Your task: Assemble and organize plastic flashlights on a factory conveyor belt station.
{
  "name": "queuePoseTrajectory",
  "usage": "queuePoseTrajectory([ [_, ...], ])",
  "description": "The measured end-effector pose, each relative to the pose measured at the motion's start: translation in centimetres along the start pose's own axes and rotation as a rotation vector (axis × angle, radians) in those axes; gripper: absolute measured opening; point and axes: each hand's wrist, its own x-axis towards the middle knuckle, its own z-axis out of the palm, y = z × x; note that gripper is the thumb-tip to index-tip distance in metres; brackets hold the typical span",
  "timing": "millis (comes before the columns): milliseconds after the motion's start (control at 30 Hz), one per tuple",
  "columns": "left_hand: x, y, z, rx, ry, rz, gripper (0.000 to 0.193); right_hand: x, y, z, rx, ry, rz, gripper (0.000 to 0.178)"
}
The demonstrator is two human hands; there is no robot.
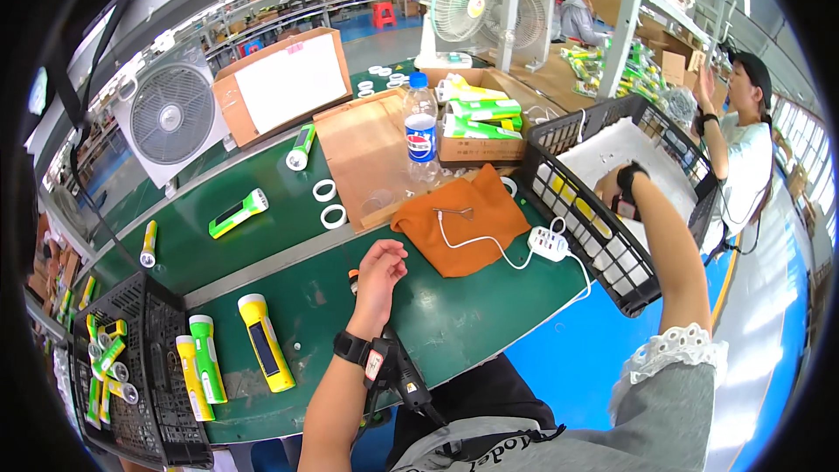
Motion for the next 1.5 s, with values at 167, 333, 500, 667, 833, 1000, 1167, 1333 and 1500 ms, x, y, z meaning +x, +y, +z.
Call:
queuePoseTrajectory([
  [167, 0.5, -0.2, 0.1, -0.042, -0.032, -0.027, 0.014, 2.8, 0.5, -1.7, -0.027, 0.15, 0.066, 0.03],
  [333, 0.4, -0.1, -0.5, -0.076, 0.053, -0.031, 0.013, -12.4, -19.3, -11.7, -0.09, 1.15, -0.469, 0.021],
  [500, 0.0, -0.8, -0.6, -0.057, 0.062, 0.002, 0.006, -3.3, -43.0, -11.5, -0.144, 0.871, -1.066, 0.036],
  [667, 0.3, -3.1, -1.0, 0.112, -0.04, -0.137, 0.013, 8.5, -54.2, -12.6, 0.029, 0.772, -0.694, 0.066],
  [833, -0.2, -1.3, 1.7, 0.067, 0.114, 0.091, 0.027, 16.1, -54.8, -14.1, 0.131, 0.732, -0.731, 0.067],
  [1000, 0.6, -2.6, -1.3, 0.06, -0.025, -0.17, 0.037, 15.5, -54.9, -14.8, -0.047, 0.862, -0.832, 0.067],
  [1167, -0.3, 0.1, 3.0, -0.131, 0.192, -0.135, 0.037, 19.4, -54.7, -14.9, -0.103, 1.066, -0.75, 0.053],
  [1333, 0.2, -1.0, -0.3, 0.018, -0.043, -0.122, 0.008, 14.4, -54.6, -16.9, 0.188, 1.185, -0.748, 0.034],
  [1500, 0.5, -0.7, 0.2, -0.021, -0.061, -0.09, 0.013, 10.5, -51.6, -16.7, -0.002, 0.96, -0.865, 0.058],
])
